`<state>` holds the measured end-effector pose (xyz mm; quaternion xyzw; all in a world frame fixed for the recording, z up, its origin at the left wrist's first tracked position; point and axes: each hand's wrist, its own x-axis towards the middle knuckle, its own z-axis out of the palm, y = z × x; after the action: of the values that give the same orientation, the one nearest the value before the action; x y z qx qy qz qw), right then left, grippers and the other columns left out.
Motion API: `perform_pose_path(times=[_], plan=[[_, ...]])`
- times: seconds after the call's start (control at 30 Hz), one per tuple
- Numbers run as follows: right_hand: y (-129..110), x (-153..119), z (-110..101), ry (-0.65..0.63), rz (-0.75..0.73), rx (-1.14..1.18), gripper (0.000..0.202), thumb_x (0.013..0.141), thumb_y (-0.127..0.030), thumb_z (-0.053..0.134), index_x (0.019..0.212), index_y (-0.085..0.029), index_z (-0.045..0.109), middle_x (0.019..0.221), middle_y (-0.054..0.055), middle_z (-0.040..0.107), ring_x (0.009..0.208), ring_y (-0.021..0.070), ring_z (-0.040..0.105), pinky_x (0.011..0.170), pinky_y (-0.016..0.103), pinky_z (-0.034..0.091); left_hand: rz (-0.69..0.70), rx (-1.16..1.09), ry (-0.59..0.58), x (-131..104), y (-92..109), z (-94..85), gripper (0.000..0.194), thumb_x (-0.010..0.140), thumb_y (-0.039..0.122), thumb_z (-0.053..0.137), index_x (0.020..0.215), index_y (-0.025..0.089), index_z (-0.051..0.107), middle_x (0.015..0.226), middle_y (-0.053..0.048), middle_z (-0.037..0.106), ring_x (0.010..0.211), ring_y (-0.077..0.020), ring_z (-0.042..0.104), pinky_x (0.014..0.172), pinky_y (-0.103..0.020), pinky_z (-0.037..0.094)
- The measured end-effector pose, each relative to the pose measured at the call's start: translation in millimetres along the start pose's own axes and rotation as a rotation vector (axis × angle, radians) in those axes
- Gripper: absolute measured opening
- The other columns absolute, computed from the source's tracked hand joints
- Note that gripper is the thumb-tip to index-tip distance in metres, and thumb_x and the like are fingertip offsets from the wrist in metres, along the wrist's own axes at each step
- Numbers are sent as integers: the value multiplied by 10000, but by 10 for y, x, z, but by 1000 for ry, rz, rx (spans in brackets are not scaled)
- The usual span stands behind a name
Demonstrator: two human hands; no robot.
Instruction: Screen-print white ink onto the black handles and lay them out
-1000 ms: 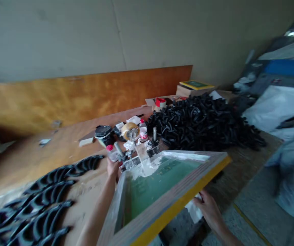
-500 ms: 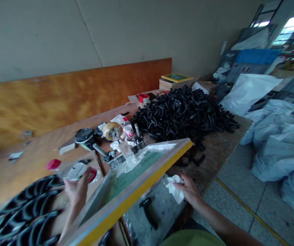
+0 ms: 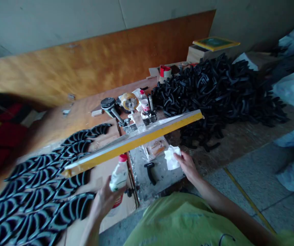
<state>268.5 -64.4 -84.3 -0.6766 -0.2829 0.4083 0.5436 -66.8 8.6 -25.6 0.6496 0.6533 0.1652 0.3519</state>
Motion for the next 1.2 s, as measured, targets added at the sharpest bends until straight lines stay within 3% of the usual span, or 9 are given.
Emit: perform_pose_path(times=[0.1, 0.27, 0.4, 0.57, 0.7, 0.83, 1.07, 1.2], plan=[[33, -9, 48, -14, 7, -7, 470, 764, -597, 607, 862, -143, 681, 696, 15, 634, 633, 146, 525, 574, 242, 389, 156, 246, -207, -125, 232, 286, 511, 692, 468, 686, 1116, 193, 611, 899, -71, 712, 810, -256, 673, 703, -333, 507], [67, -59, 52, -77, -11, -19, 539, 831, -648, 505, 899, -145, 688, 764, 33, 658, 693, 163, 542, 614, 253, 402, 399, 646, -282, -113, 652, 607, 508, 734, 386, 671, 1207, 226, 576, 1068, -90, 687, 1030, -283, 621, 828, -357, 471], [95, -84, 13, -71, 20, -23, 574, 826, -689, 479, 808, -150, 677, 697, 22, 634, 659, 159, 527, 582, 247, 391, 478, 818, -275, -15, 916, 658, 447, 748, 388, 671, 1161, 242, 583, 1035, -82, 679, 1037, -297, 601, 805, -374, 471], [157, -72, -7, -78, 59, 135, 571, 774, -707, 540, 856, -162, 689, 689, 25, 656, 646, 172, 558, 548, 250, 419, 551, 913, -245, 43, 1149, 649, 405, 782, 378, 649, 1153, 236, 576, 1031, -89, 668, 1033, -306, 591, 805, -403, 466], [177, -57, -27, -17, 102, 241, 535, 757, -692, 579, 907, -191, 688, 725, 31, 677, 652, 183, 582, 544, 258, 441, 612, 953, -288, 8, 1165, 659, 399, 781, 371, 661, 1148, 236, 579, 1038, -89, 665, 1047, -297, 581, 837, -402, 452], [153, -67, -39, 15, 153, 316, 501, 747, -653, 626, 952, -198, 665, 793, 28, 686, 670, 173, 591, 541, 243, 443, 568, 970, -284, 19, 1140, 650, 381, 790, 358, 653, 1145, 240, 582, 1057, -89, 663, 1051, -288, 586, 843, -390, 455], [94, -41, 17, -65, 209, 446, 487, 707, -607, 703, 997, -218, 660, 896, 18, 720, 716, 180, 646, 609, 270, 500, 542, 912, -240, 40, 1179, 632, 424, 784, 385, 655, 1175, 244, 570, 1051, -77, 668, 1054, -284, 588, 844, -385, 466], [-30, -28, -4, -92, 204, 603, 414, 695, -537, 758, 953, -222, 686, 912, 9, 733, 746, 177, 661, 631, 260, 501, 485, 729, -244, 5, 1010, 600, 491, 739, 392, 700, 1192, 254, 568, 1059, -67, 672, 1051, -281, 593, 840, -370, 471]])
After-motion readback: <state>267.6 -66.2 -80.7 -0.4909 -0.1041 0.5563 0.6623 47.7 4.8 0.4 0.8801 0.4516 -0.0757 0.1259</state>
